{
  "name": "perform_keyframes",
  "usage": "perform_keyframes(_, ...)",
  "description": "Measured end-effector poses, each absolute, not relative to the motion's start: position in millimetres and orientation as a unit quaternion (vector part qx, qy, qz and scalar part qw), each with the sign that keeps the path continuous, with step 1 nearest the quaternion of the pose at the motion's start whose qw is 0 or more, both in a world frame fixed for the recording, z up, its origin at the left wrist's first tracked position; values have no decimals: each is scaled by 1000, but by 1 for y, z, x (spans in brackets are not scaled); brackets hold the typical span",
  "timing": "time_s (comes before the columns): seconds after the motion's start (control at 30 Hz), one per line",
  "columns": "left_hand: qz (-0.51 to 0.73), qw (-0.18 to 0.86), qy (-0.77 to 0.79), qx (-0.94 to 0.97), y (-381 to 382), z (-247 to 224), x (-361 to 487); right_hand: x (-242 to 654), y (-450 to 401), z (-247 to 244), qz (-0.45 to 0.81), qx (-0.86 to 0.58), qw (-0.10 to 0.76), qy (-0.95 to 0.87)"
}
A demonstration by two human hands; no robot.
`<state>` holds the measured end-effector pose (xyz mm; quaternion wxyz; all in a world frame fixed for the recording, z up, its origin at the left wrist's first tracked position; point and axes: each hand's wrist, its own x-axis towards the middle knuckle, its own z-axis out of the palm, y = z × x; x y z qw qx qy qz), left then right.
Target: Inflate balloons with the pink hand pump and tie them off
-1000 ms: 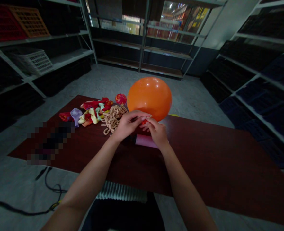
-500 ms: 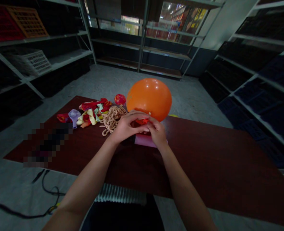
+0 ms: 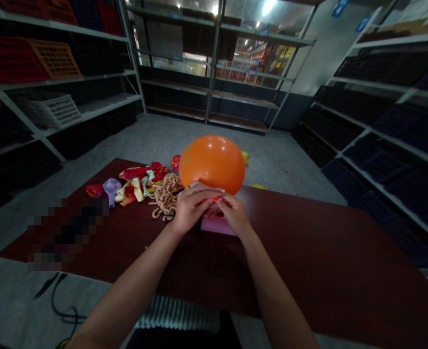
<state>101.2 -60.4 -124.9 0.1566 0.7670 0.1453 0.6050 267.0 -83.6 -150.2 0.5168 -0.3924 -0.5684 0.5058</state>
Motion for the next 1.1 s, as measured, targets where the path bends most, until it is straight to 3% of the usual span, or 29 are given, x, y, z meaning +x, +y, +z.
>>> perform_keyframes(0.2, 567, 105, 136, 805, -62, -124, 98, 282, -89, -140, 585, -330, 509, -538)
perform_keyframes(0.47, 545, 93, 150, 820, -60, -123, 98, 270, -89, -143, 509, -391, 577, -505)
perform_keyframes(0.83, 562, 157, 175, 793, -58, -126, 101, 252, -94, -136, 388, -452, 659, -460)
perform_keyframes(1.1, 586, 221, 219, 748, -55, -127, 102, 260, -89, -136, 399, -414, 713, -402)
